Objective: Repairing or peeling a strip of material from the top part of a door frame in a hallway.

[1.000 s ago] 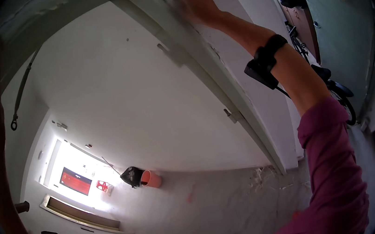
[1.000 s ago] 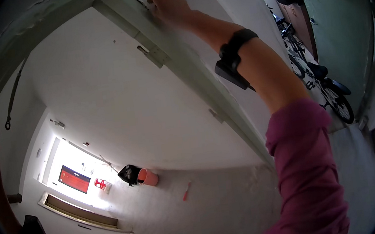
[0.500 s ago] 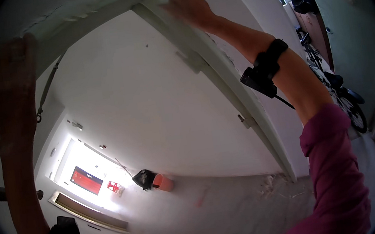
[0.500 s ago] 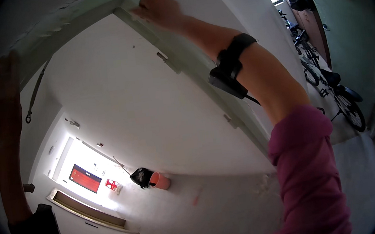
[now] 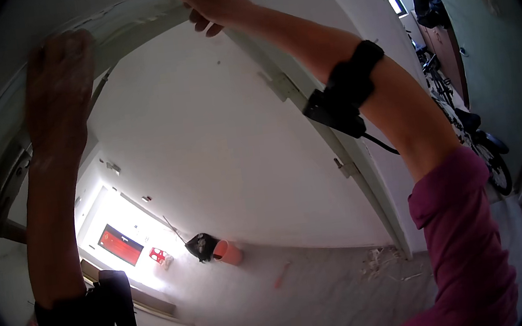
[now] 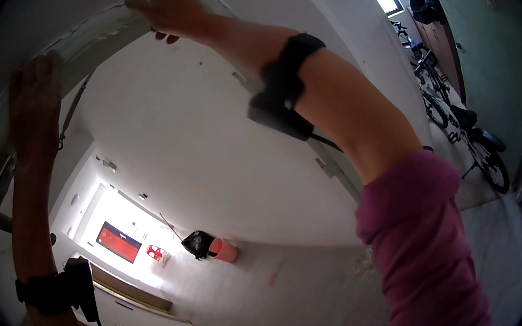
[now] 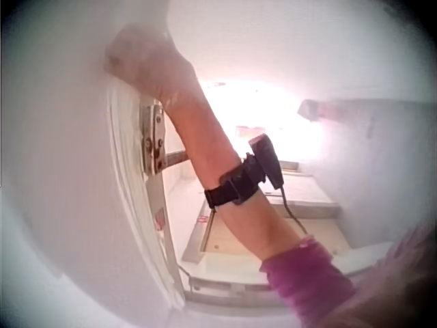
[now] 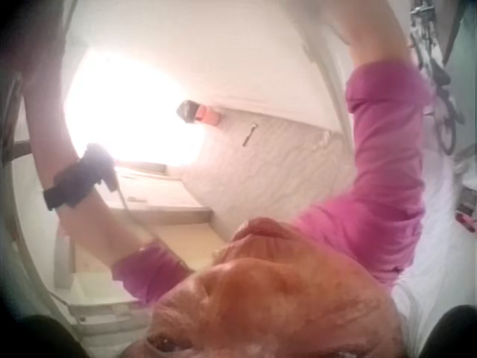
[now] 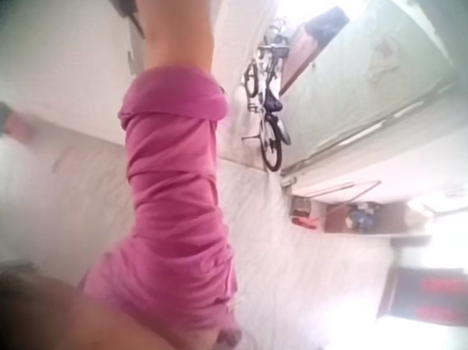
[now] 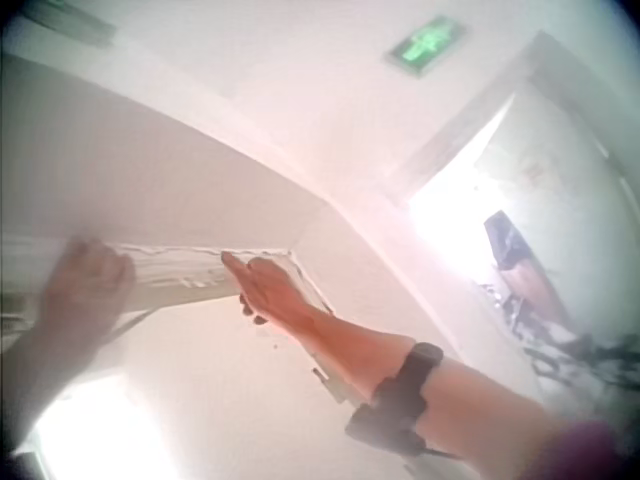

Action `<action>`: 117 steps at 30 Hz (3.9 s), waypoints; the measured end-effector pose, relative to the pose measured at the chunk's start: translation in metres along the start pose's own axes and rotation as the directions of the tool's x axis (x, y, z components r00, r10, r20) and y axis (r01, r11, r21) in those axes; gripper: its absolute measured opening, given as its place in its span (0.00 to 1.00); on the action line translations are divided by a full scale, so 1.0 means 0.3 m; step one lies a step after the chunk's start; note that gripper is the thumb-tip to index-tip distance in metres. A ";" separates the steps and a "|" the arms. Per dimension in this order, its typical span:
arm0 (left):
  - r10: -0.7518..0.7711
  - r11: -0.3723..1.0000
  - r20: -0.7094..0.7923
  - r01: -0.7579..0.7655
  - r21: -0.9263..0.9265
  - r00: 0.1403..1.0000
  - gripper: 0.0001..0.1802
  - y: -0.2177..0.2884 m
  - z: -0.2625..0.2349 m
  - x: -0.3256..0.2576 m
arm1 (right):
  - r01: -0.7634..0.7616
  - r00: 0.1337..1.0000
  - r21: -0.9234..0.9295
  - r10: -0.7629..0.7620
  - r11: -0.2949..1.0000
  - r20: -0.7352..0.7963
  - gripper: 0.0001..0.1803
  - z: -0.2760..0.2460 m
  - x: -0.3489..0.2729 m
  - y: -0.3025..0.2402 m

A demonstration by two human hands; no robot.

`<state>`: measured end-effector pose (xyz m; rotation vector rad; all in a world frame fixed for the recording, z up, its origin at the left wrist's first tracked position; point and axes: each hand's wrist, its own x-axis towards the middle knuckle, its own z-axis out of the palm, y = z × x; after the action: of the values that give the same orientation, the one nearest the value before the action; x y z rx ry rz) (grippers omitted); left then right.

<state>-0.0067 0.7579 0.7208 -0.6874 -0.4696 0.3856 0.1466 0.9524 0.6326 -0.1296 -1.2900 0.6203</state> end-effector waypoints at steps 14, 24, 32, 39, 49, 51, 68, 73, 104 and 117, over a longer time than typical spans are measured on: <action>-0.033 0.990 -0.041 0.027 -0.141 0.999 0.28 0.013 -0.042 0.021 | 0.040 0.998 0.316 -0.053 0.948 0.034 0.19 0.113 0.293 0.107; -0.068 0.929 -0.019 0.056 -0.365 0.998 0.16 -0.038 -0.018 0.056 | 0.353 0.923 -0.466 -0.384 0.811 0.031 0.22 -0.062 0.062 0.158; -0.098 0.919 0.014 0.096 -0.381 0.995 0.05 -0.053 -0.005 0.040 | 0.116 0.991 -0.908 0.017 0.402 0.134 0.32 -0.347 -0.046 0.289; -0.157 0.914 0.076 0.174 -0.367 0.985 0.07 -0.058 0.038 0.052 | 0.069 0.980 -0.979 0.169 0.192 0.102 0.28 -0.471 -0.138 0.424; -0.046 0.967 0.003 0.045 -0.251 0.999 0.04 -0.045 -0.017 0.098 | 0.309 0.922 -0.949 -0.221 -0.069 0.317 0.39 -0.685 -0.120 0.613; 0.001 0.971 -0.001 -0.001 -0.239 1.000 0.05 -0.063 -0.010 0.096 | 0.336 0.912 -0.942 -0.249 0.000 0.326 0.41 -0.690 -0.132 0.632; 0.106 0.928 0.136 -0.049 -0.370 0.985 0.14 0.029 0.005 0.261 | 0.335 0.860 -0.932 -0.449 0.136 0.244 0.43 -0.645 -0.154 0.670; 0.220 0.912 0.200 -0.129 -0.389 0.955 0.06 0.021 0.042 0.285 | 0.386 0.837 -0.917 -0.381 -0.098 0.393 0.39 -0.661 -0.155 0.682; 0.123 0.926 0.256 -0.019 -0.376 0.959 0.04 0.058 0.109 0.358 | 0.450 0.838 -0.890 -0.378 0.073 0.393 0.37 -0.654 -0.161 0.687; 0.092 0.886 0.570 0.194 -0.421 0.816 0.05 0.103 0.066 0.498 | 0.475 0.828 -0.873 -0.390 0.108 0.402 0.36 -0.659 -0.154 0.688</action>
<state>0.1007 0.8623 0.7554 -1.0229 -1.1941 0.4328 0.2488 1.1498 0.4470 -0.7335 -1.5247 -0.8410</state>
